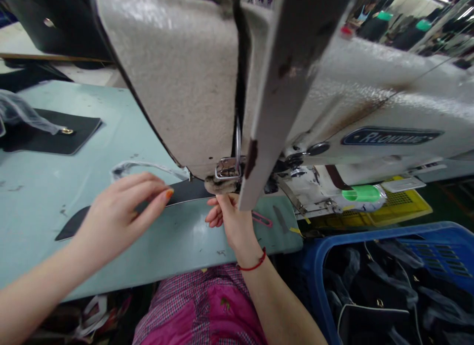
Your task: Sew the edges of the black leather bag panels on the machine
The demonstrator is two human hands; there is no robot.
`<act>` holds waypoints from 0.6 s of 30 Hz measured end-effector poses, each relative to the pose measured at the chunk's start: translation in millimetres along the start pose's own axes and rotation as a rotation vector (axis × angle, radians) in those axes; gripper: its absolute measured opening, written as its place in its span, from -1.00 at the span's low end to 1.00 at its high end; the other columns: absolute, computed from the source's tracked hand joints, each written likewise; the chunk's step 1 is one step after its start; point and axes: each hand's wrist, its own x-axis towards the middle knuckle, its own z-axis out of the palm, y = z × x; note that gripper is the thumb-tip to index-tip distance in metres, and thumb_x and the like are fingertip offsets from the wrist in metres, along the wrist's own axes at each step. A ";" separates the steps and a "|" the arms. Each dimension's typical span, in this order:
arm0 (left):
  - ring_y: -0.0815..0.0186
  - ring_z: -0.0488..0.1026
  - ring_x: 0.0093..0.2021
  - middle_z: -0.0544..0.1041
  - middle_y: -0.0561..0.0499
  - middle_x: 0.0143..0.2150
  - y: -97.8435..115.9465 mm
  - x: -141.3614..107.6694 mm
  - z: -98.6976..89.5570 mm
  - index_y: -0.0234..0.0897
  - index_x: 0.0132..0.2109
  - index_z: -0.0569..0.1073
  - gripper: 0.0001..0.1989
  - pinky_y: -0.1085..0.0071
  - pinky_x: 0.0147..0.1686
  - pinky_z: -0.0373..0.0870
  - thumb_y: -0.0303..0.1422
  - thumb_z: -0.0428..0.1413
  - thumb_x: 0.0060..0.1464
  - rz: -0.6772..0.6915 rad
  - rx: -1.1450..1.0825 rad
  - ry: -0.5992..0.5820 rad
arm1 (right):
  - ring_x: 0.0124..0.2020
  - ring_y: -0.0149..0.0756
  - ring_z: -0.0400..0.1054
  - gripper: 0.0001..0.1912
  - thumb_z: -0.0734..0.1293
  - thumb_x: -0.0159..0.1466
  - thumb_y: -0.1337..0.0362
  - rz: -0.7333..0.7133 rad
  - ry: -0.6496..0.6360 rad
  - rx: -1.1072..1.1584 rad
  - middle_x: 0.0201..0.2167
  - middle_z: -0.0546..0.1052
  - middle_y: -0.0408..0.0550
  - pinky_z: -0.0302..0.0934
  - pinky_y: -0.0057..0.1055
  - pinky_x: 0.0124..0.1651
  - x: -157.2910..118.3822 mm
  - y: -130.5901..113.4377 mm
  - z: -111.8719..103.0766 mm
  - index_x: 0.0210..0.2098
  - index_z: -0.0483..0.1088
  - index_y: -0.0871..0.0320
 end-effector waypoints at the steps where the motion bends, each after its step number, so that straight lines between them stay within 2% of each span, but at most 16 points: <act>1: 0.26 0.40 -0.27 0.50 -0.03 -0.33 8.2 -15.3 7.6 -0.25 -0.31 0.49 -0.71 0.32 -0.21 0.33 -0.21 -0.03 0.25 -0.038 -0.140 -0.006 | -0.74 -0.49 0.28 -0.56 0.24 0.29 -0.01 -0.006 0.001 -0.003 -0.71 0.47 -0.13 0.08 -0.58 -0.65 0.2 0.3 -0.5 -0.46 0.45 0.24; 3: 0.31 0.34 -0.39 0.44 0.00 -0.42 23.3 -36.5 31.5 -0.25 -0.37 0.47 -0.71 0.39 -0.36 0.30 -0.17 0.05 0.21 -0.190 -0.503 -0.104 | -0.74 -0.49 0.28 -0.54 0.24 0.28 -0.05 -0.023 -0.008 -0.020 -0.70 0.47 -0.13 0.10 -0.58 -0.64 0.1 0.0 -2.4 -0.46 0.45 0.23; 4: 0.35 0.28 -0.46 0.40 0.03 -0.46 29.2 -40.2 45.8 -0.26 -0.31 0.49 -0.71 0.43 -0.46 0.24 -0.12 0.09 0.17 -0.328 -0.696 -0.104 | -0.74 -0.49 0.28 -0.53 0.25 0.27 -0.07 -0.033 -0.020 -0.029 -0.70 0.47 -0.14 0.11 -0.57 -0.63 0.0 -0.4 -3.8 -0.45 0.45 0.23; 6: 0.41 0.14 -0.57 0.29 0.10 -0.55 37.0 -33.4 72.0 -0.28 -0.21 0.51 -0.60 0.49 -0.59 0.08 0.00 0.14 0.08 -0.539 -1.045 -0.082 | -0.74 -0.49 0.27 -0.51 0.25 0.27 -0.10 -0.049 -0.050 -0.050 -0.70 0.47 -0.14 0.13 -0.57 -0.62 -0.2 -1.1 -6.8 -0.44 0.46 0.23; 8: 0.43 0.12 -0.59 0.24 0.12 -0.61 40.3 -14.8 88.5 -0.32 -0.31 0.52 -0.53 0.50 -0.60 0.08 0.07 0.19 -0.01 -0.632 -1.265 -0.074 | -0.74 -0.49 0.26 -0.49 0.24 0.27 -0.11 -0.063 -0.073 -0.073 -0.71 0.46 -0.14 0.13 -0.57 -0.61 0.1 -1.1 -9.4 -0.45 0.46 0.23; 11: 0.36 0.29 -0.56 0.36 0.02 -0.63 41.9 10.9 94.1 -0.34 -0.52 0.49 -0.54 0.43 -0.50 0.29 0.02 0.27 -0.10 -0.669 -1.375 -0.106 | -0.74 -0.49 0.26 -0.48 0.22 0.29 -0.11 -0.086 -0.076 -0.095 -0.71 0.46 -0.12 0.13 -0.58 -0.62 1.9 0.2 -11.4 -0.51 0.42 0.21; 13: 0.33 0.35 -0.54 0.44 -0.02 -0.60 42.4 17.8 93.0 -0.35 -0.54 0.51 -0.59 0.38 -0.44 0.37 -0.04 0.30 -0.12 -0.727 -1.372 -0.084 | -0.75 -0.48 0.26 -0.50 0.22 0.29 -0.09 -0.080 -0.078 -0.077 -0.71 0.46 -0.12 0.12 -0.58 -0.64 2.7 1.0 -11.4 -0.53 0.40 0.21; 18: 0.30 0.41 -0.54 0.52 -0.08 -0.55 43.5 16.5 97.0 -0.37 -0.55 0.51 -0.63 0.38 -0.46 0.39 -0.11 0.31 -0.16 -0.884 -1.300 0.031 | -0.74 -0.48 0.27 -0.48 0.20 0.29 -0.10 -0.077 -0.090 -0.043 -0.71 0.47 -0.11 0.14 -0.57 -0.62 -4.0 3.8 -12.5 -0.49 0.42 0.21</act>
